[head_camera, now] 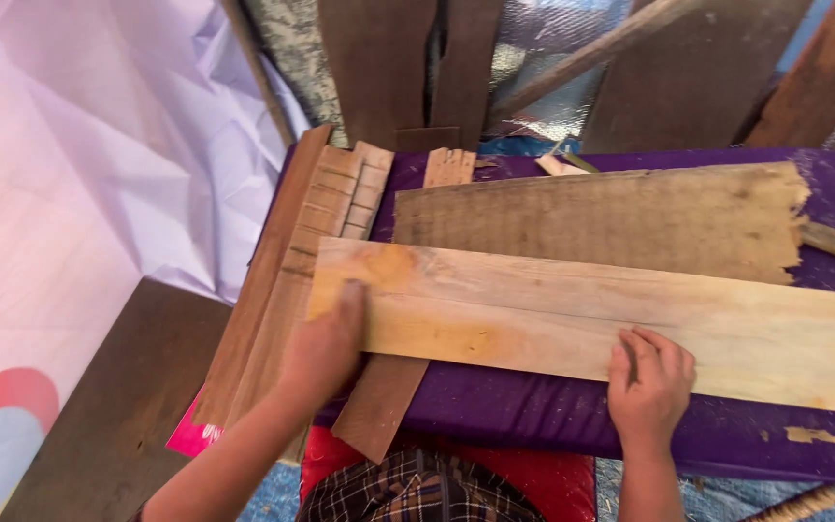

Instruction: The person is sanding a wooden plank with sandpaper and then using a sickle to scrape the surface and edges.

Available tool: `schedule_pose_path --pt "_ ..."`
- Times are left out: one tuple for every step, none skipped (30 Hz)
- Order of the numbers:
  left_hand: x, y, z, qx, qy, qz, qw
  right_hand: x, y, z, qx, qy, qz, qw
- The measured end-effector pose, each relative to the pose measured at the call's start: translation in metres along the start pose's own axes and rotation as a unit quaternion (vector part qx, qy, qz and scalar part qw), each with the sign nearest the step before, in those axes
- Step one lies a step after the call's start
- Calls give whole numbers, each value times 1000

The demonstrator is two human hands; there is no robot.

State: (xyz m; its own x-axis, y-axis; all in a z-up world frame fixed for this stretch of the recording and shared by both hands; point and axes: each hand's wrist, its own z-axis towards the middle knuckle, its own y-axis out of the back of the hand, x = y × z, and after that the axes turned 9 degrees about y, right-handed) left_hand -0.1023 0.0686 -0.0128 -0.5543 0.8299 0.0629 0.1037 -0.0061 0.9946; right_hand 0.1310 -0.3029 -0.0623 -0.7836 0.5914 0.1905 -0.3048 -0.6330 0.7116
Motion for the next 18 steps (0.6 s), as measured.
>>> schedule_pose_path --pt "7 -7 1 -3 -8 1 1000 1 2 3 -4 -5 -6 1000" --pt "14 -14 3 -37 19 36 998 2 3 6 -2 -6 1 1000" --pt "22 -21 2 -70 46 72 994 5 5 7 2 -8 9 1000" --pt "10 -17 1 -69 37 73 994 6 6 7 1 -15 4 1000" --pt "-2 -13 -4 -27 -5 54 998 7 6 8 0 -16 7 1000" --pt "-13 -10 -9 15 -47 36 998 8 6 9 -1 -16 10 1000" --pt "-31 3 -14 16 -44 38 998 6 7 7 0 -16 13 1000" --pt "-47 15 -20 83 -107 0 991 4 7 6 0 -11 0 1000" --pt "-62 27 -28 150 -160 -41 975 4 4 6 3 0 -8 1000" --pt "-57 11 -26 152 -149 -42 976 3 6 3 5 6 2 1000" --pt "-51 -7 -25 20 -181 -10 983 1 6 1 1 18 3 1000" --pt "-45 -24 -25 -111 -210 26 971 -1 5 1 -4 29 4 1000" --pt "-32 -20 -15 -106 -194 29 975 -1 5 0 0 38 18 999" --pt "-19 -16 -6 -75 -111 9 991 -1 5 -1 -6 44 6 999" --pt "-5 -12 5 -45 -29 -10 999 -2 5 -2 -14 49 -7 999" --pt "1 -15 5 -43 -15 -7 999 -3 3 -4 -12 56 5 998" --pt "7 -16 9 -61 12 10 998 -4 2 -6 -11 54 2 998" --pt "13 -17 13 -79 39 27 996 -6 1 -7 -9 53 -1 999"
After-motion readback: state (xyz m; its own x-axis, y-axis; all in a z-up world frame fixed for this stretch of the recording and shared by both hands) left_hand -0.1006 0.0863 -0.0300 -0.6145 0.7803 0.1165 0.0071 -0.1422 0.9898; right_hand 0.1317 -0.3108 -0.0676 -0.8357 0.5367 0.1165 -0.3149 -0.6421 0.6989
